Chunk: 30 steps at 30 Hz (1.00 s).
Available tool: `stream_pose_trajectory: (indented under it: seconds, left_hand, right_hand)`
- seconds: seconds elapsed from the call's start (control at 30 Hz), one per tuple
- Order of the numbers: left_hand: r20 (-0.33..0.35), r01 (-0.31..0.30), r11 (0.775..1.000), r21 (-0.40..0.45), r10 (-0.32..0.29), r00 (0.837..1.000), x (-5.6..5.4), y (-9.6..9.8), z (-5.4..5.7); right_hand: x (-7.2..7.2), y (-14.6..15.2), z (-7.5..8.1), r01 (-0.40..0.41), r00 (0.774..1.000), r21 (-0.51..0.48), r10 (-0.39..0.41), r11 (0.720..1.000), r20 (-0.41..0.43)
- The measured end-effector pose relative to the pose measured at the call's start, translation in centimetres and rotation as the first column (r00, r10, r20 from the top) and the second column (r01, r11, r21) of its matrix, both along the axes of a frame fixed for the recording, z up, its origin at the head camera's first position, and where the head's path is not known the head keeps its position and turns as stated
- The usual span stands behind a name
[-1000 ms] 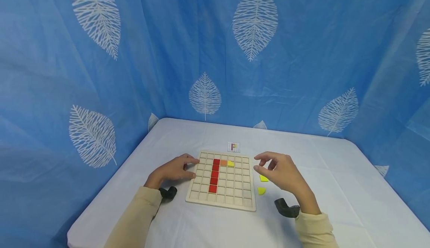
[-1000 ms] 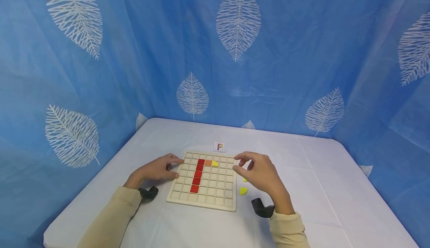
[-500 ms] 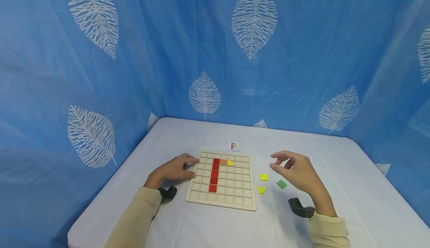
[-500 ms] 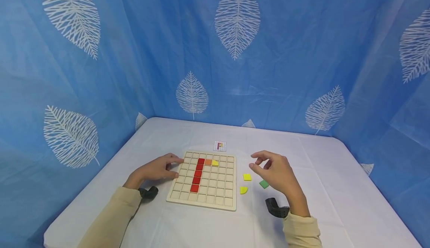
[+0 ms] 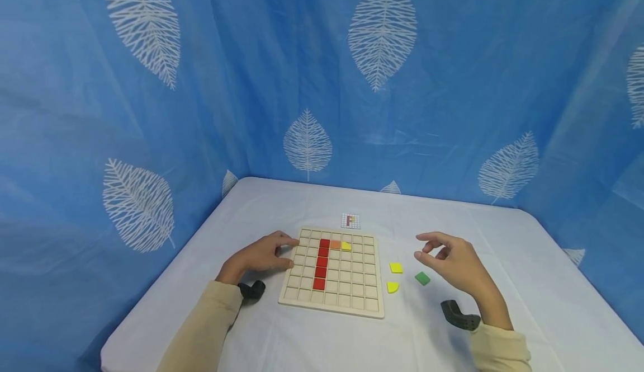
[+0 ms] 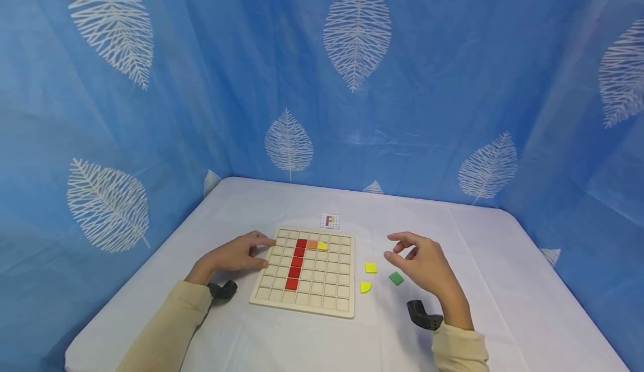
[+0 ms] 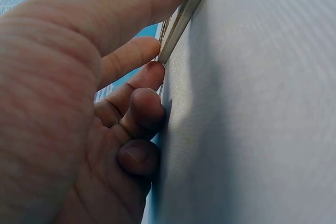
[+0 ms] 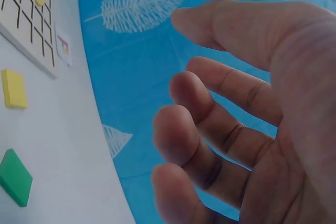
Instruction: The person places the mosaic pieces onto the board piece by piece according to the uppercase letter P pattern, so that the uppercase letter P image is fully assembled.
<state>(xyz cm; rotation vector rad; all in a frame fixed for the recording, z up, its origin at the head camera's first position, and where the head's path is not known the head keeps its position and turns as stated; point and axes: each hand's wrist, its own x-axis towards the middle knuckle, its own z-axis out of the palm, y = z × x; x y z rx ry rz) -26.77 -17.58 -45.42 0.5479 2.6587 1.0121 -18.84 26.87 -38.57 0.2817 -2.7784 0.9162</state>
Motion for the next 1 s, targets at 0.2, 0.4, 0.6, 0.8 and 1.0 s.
stream_pose_trajectory:
  seconds: [0.2, 0.4, 0.6, 0.8, 1.0]
  left_hand:
    - [-0.008, -0.002, 1.0, 0.0, 0.002, 1.0, 0.2, -0.1, 0.1]
    - [-0.012, -0.001, 1.0, -0.002, 0.001, 1.0, 0.3, -0.1, 0.1]
    - [-0.018, 0.007, 1.0, -0.005, -0.007, 1.0, 0.2, -0.1, 0.0]
    - [-0.021, 0.011, 1.0, -0.008, -0.011, 1.0, 0.2, -0.1, 0.1]
    - [-0.009, 0.005, 1.0, -0.006, -0.005, 1.0, 0.2, 0.0, 0.2]
  right_hand:
    - [-0.5, 0.6, -0.7, 0.006, 0.999, -0.012, -0.005, 1.0, 0.036]
    - [-0.8, 1.0, -1.6, 0.024, 0.993, -0.019, -0.021, 1.0, 0.117]
    - [-1.0, 1.6, -2.5, 0.029, 0.985, -0.036, -0.023, 0.999, 0.17]
    - [-1.3, 2.3, -3.4, 0.024, 0.975, -0.067, -0.009, 0.997, 0.222]
    - [-1.5, 2.9, -4.3, 0.013, 0.959, -0.119, 0.021, 0.993, 0.282]
